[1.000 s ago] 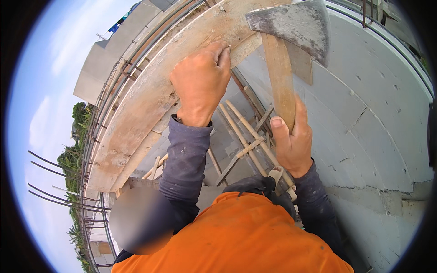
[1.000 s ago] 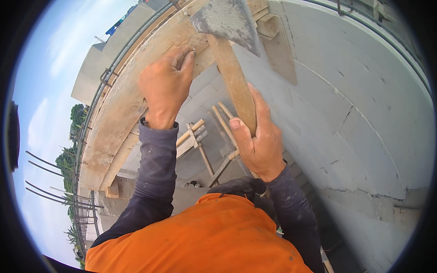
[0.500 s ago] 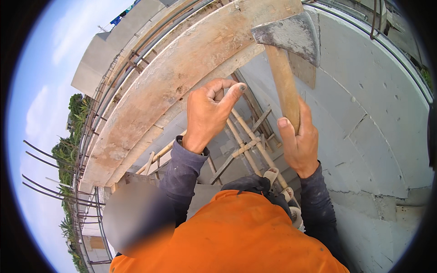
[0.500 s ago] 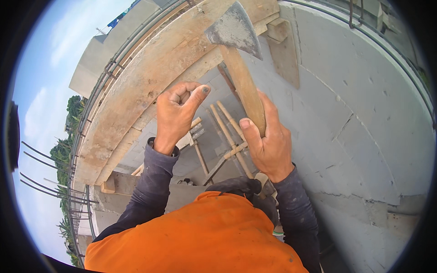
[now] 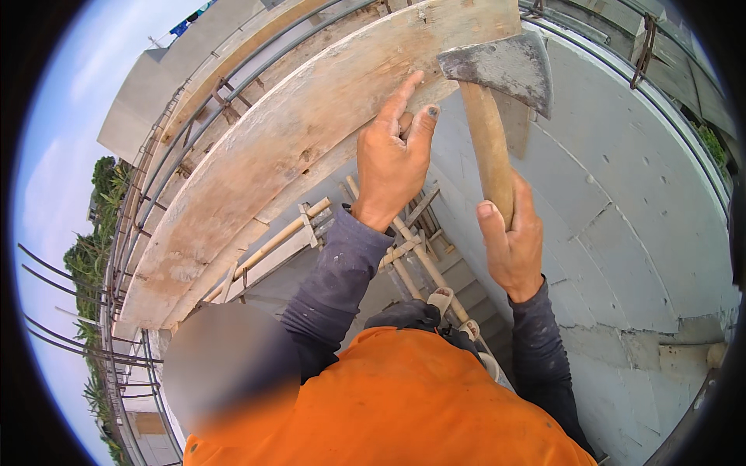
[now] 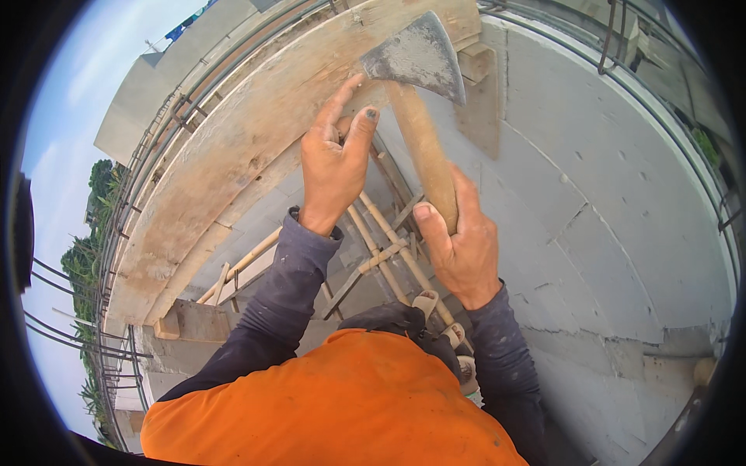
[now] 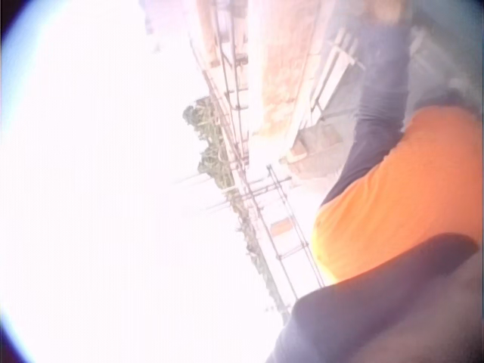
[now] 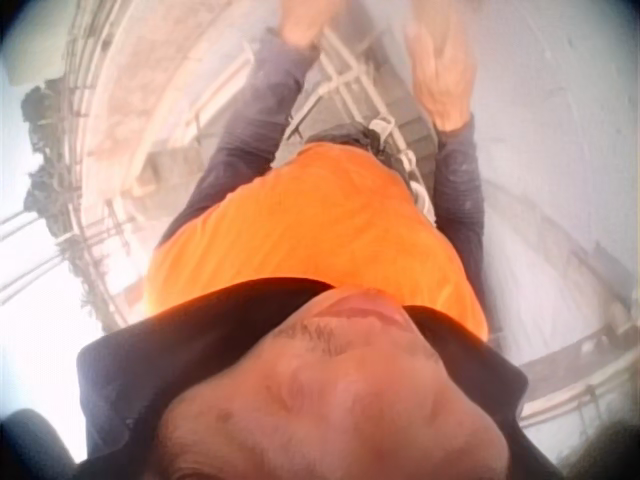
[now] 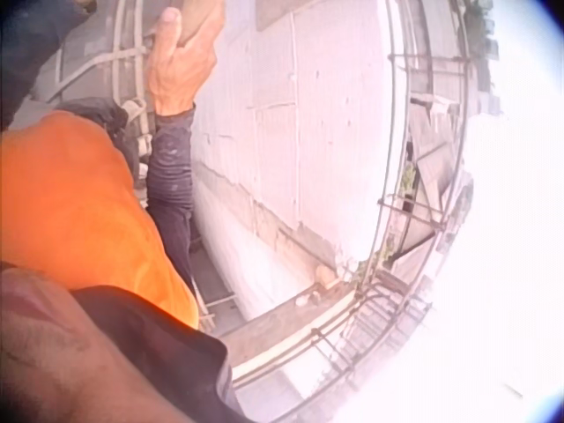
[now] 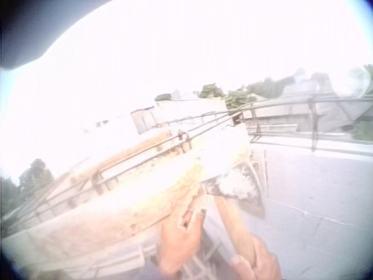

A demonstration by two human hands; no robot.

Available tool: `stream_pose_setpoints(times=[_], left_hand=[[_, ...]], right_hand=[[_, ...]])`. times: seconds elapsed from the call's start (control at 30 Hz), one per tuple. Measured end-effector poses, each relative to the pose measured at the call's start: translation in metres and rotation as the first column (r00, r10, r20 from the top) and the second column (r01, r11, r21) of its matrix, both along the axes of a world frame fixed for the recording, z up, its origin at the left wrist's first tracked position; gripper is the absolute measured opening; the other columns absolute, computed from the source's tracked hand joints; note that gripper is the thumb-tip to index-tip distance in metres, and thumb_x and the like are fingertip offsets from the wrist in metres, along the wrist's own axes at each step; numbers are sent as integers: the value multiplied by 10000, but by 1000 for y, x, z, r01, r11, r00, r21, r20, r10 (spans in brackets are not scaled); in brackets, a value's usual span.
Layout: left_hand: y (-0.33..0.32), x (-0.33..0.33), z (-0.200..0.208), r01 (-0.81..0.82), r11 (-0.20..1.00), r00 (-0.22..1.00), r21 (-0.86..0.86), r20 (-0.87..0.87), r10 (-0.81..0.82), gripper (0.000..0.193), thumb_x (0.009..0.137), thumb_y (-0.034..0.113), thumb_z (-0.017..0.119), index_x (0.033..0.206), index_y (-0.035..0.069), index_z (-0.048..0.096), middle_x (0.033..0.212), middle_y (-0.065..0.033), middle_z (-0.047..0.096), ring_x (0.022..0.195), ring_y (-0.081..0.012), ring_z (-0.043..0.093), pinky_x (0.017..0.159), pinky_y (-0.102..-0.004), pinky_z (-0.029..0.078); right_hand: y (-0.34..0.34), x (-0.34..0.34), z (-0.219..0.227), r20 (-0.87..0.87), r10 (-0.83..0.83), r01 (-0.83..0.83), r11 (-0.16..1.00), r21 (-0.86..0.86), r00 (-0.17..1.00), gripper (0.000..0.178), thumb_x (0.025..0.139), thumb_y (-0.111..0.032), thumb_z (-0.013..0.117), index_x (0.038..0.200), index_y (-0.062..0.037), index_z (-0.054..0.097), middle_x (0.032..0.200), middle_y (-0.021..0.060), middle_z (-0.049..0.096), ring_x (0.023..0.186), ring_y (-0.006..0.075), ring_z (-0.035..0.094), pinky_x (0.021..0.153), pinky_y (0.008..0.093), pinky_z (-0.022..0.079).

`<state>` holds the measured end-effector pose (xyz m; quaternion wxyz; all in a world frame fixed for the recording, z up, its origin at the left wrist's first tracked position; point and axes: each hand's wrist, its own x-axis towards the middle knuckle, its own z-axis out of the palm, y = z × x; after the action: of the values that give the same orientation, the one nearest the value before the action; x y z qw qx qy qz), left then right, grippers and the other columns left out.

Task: The person fits a curved wooden board into a concrete wall structure, using a hatchet to trim and hammer it into place and securing it with small nails.

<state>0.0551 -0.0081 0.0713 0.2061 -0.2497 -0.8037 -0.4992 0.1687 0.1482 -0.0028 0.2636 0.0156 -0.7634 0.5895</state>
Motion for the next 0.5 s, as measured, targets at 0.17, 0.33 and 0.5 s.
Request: stream_pose_setpoints(times=[0.17, 0.33, 0.5], left_hand=[[2, -4, -6, -17, 999, 999, 43, -31, 19, 433, 1029, 131, 625, 1454, 53, 599, 642, 22, 538, 584, -52, 471, 538, -265, 391], [2, -5, -3, -28, 998, 999, 49, -17, 28, 331, 1021, 107, 600, 1340, 50, 670, 634, 22, 545, 575, -54, 462, 546, -261, 389], [-15, -11, -37, -121, 982, 988, -142, 77, 133, 231, 1028, 88, 592, 1214, 11, 706, 690, 70, 558, 631, -18, 462, 569, -213, 354]], right_hand=[[-1, -3, -8, 17, -3, 2, 1000, 21, 1000, 609, 1034, -387, 645, 1481, -1, 499, 1096, 231, 742, 938, 327, 762, 825, 398, 586], [-5, -10, -15, 24, 10, -11, 999, 51, 1000, 611, 1025, -373, 659, 1480, 4, 503, 1105, 245, 740, 946, 348, 761, 835, 396, 586], [-3, -15, -11, 21, 30, -31, 996, 82, 999, 612, 1021, -367, 665, 1470, 17, 507, 1108, 250, 739, 971, 354, 761, 843, 400, 585]])
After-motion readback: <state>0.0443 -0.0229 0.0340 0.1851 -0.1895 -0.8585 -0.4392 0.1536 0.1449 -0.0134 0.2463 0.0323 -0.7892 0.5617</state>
